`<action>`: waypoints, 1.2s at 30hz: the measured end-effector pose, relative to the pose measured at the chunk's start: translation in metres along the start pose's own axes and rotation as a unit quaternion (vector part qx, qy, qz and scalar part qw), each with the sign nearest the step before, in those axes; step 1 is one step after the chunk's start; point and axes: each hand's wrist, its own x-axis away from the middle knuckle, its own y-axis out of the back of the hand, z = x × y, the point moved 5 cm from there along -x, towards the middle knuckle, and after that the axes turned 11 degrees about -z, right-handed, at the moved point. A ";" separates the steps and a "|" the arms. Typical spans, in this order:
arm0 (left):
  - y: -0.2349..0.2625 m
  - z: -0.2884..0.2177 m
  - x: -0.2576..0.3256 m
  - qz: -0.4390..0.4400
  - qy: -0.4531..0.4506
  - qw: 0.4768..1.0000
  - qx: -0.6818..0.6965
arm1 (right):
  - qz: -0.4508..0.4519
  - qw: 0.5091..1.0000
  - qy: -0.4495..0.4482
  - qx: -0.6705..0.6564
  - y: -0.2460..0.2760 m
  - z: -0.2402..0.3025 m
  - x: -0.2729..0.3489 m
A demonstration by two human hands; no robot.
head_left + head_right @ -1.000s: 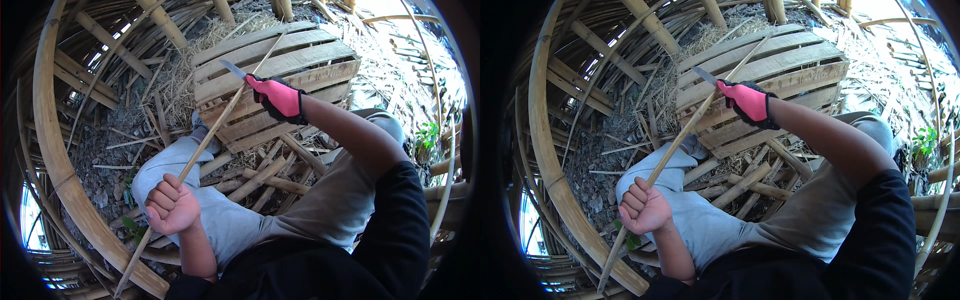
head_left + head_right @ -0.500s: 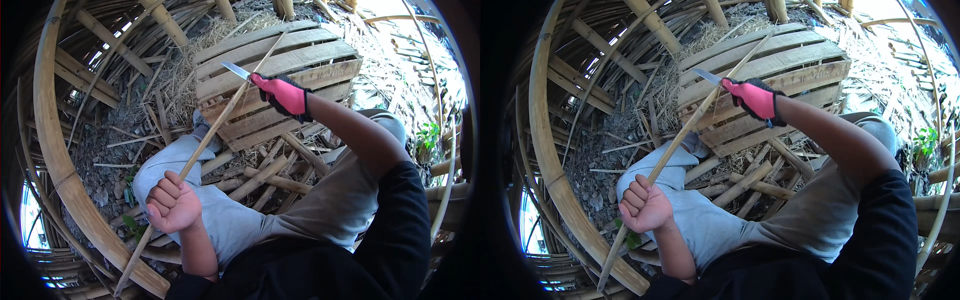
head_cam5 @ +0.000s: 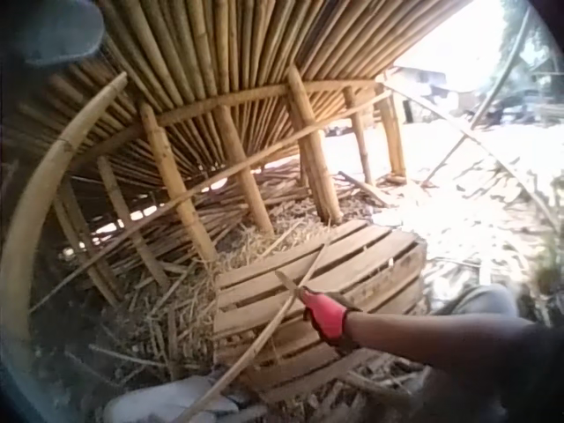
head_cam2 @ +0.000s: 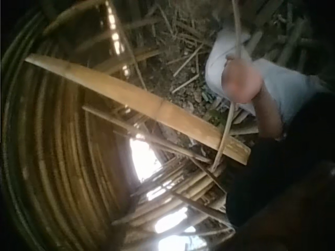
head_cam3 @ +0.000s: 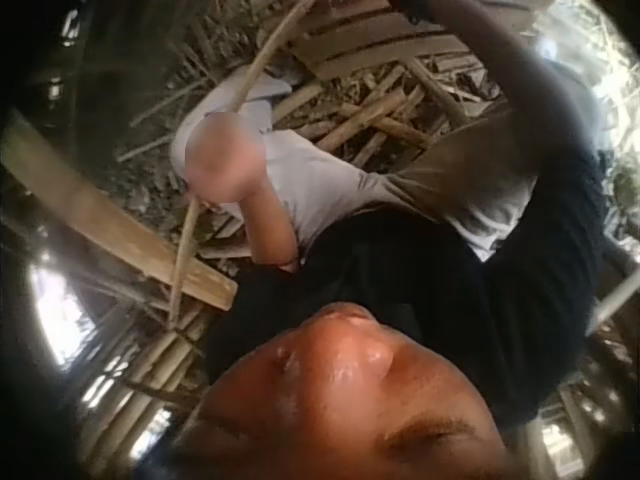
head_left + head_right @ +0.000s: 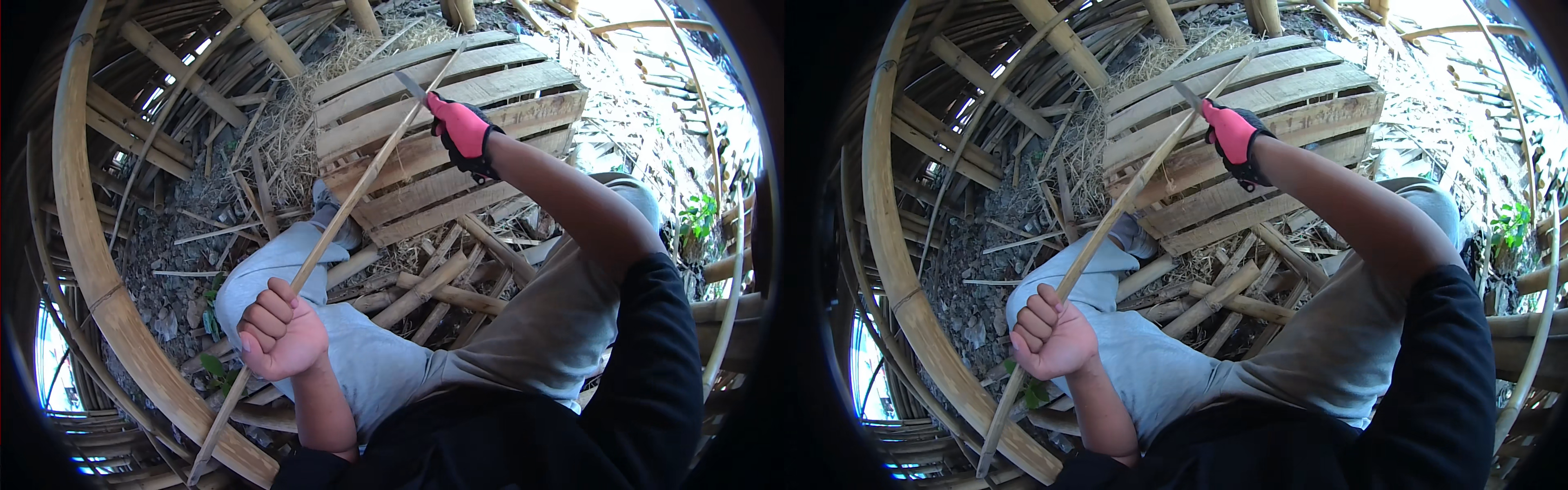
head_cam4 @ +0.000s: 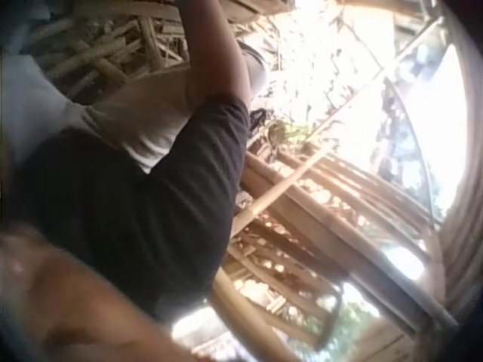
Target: The person uses a knife to shave and smooth a thin bamboo stick. They hold the stick with their left hand and repeatedly scrape the surface with the knife in their right hand, removing thin shavings.
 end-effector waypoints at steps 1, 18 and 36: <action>0.000 0.002 0.001 -0.007 0.003 1.000 0.002 | -0.044 0.999 -0.018 -0.012 0.004 -0.004 -0.003; 0.001 -0.004 -0.003 0.012 -0.006 1.000 0.008 | 0.123 0.992 0.006 0.024 -0.015 0.004 0.040; -0.002 0.001 0.000 0.035 0.006 0.999 0.009 | 0.098 0.995 -0.020 0.032 -0.004 0.010 0.027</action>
